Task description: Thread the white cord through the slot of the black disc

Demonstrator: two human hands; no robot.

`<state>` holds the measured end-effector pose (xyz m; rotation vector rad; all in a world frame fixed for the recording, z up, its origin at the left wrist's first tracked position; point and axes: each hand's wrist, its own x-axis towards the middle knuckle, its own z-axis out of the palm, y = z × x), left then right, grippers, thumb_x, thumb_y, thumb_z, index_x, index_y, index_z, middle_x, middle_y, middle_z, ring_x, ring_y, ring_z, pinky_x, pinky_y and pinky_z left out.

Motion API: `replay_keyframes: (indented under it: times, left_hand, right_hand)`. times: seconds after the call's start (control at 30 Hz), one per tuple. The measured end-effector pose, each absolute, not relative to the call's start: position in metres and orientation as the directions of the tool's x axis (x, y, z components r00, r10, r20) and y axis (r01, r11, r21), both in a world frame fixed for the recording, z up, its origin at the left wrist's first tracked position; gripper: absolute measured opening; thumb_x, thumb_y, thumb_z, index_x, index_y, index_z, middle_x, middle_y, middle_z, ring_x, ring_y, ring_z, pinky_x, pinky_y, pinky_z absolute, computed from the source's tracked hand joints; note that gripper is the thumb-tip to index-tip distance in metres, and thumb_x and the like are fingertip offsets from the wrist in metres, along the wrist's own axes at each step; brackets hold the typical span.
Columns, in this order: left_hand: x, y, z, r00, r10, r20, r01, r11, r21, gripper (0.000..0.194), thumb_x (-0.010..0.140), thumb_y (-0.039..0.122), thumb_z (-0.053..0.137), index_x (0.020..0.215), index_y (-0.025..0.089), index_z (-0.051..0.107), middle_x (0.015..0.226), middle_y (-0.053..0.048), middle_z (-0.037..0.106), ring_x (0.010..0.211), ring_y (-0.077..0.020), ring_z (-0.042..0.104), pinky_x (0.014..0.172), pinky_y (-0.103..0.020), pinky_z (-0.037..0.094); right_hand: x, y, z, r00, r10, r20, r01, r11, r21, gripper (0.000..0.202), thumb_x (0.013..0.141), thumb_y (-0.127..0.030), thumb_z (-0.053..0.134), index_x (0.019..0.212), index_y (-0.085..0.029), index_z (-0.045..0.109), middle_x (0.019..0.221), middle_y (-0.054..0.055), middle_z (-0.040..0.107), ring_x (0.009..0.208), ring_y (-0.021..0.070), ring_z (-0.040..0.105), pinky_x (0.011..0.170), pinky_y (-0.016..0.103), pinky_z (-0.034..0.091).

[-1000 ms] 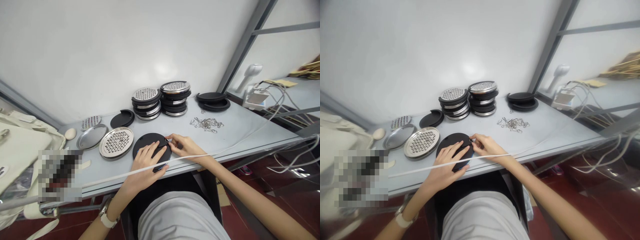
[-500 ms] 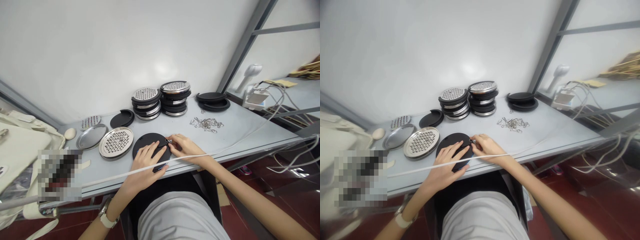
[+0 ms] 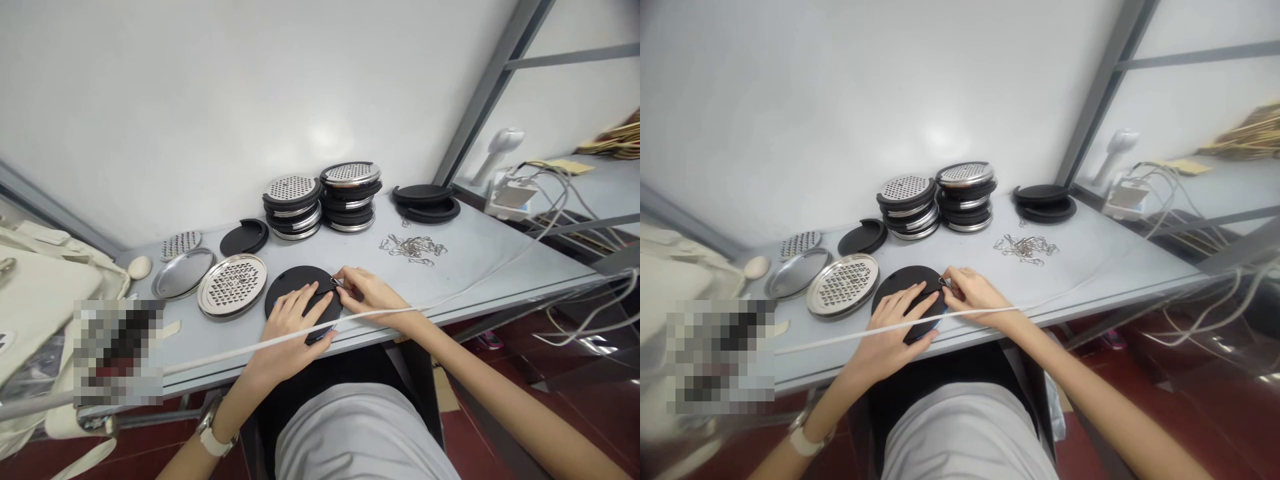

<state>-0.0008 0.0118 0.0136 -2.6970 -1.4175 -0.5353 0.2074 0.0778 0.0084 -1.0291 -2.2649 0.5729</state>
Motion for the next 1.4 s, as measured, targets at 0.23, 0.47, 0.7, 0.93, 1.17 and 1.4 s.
replay_keyframes:
  times: [0.23,0.47,0.7,0.93,1.17,1.4]
  left_hand:
    - [-0.0009,0.0119,0.0134,0.517,0.785,0.34,0.801,-0.585,0.131,0.054,0.089,0.037,0.057,0.139,0.026,0.041,0.146,-0.009,0.037,0.128,-0.0281,0.039,0.102,-0.045,0.035]
    - [-0.0006,0.0119,0.0132,0.515,0.78,0.355,0.797,-0.588,0.135,0.055,0.088,0.037,0.059,0.139,0.026,0.042,0.145,-0.009,0.039,0.127,-0.0287,0.041,0.102,-0.045,0.036]
    - [-0.0003,0.0118,0.0139,0.519,0.788,0.332,0.803,-0.582,0.128,0.055,0.088,0.036,0.058,0.139,0.025,0.041,0.145,-0.008,0.038,0.129,-0.0274,0.039,0.103,-0.044,0.035]
    - [-0.0004,0.0118,0.0136,0.516,0.777,0.36,0.798,-0.589,0.126,0.055,0.088,0.036,0.059,0.139,0.026,0.042,0.144,-0.009,0.039,0.127,-0.0287,0.041,0.101,-0.045,0.037]
    - [-0.0007,0.0115,0.0127,0.523,0.782,0.338,0.799,-0.588,0.123,0.054,0.088,0.036,0.058,0.139,0.026,0.042,0.146,-0.007,0.038,0.128,-0.028,0.039,0.103,-0.044,0.035]
    - [-0.0011,0.0113,0.0138,0.527,0.788,0.318,0.802,-0.585,0.121,0.053,0.089,0.038,0.056,0.139,0.026,0.041,0.146,-0.007,0.036,0.129,-0.0271,0.037,0.103,-0.043,0.033]
  right_hand:
    - [0.2073,0.0785,0.0077,-0.538,0.785,0.308,0.513,0.595,-0.619,0.006,0.088,-0.024,0.046,0.093,-0.02,0.047,0.063,-0.004,0.049,0.059,0.0127,0.045,0.059,0.023,0.037]
    - [0.2069,0.0789,0.0046,-0.536,0.787,0.306,0.491,0.586,-0.645,0.012,0.089,-0.024,0.045,0.099,-0.02,0.047,0.06,-0.006,0.046,0.056,0.0117,0.043,0.057,0.022,0.037]
    - [0.2063,0.0778,0.0074,-0.536,0.798,0.274,0.489,0.559,-0.67,0.009,0.089,-0.024,0.043,0.097,-0.02,0.045,0.059,-0.007,0.045,0.052,0.0112,0.042,0.055,0.022,0.035]
    - [0.2064,0.0774,0.0096,-0.55,0.797,0.25,0.487,0.549,-0.679,0.008,0.089,-0.022,0.041,0.097,-0.02,0.044,0.059,-0.006,0.048,0.051,0.0116,0.044,0.054,0.022,0.034]
    - [0.2063,0.0772,0.0104,-0.554,0.796,0.243,0.48,0.544,-0.688,0.008,0.088,-0.022,0.041,0.096,-0.021,0.043,0.057,-0.007,0.044,0.049,0.0111,0.042,0.053,0.021,0.033]
    - [0.2069,0.0776,0.0098,-0.565,0.787,0.246,0.465,0.551,-0.693,0.008,0.086,-0.021,0.044,0.094,-0.021,0.042,0.056,-0.008,0.043,0.048,0.0102,0.042,0.052,0.02,0.032]
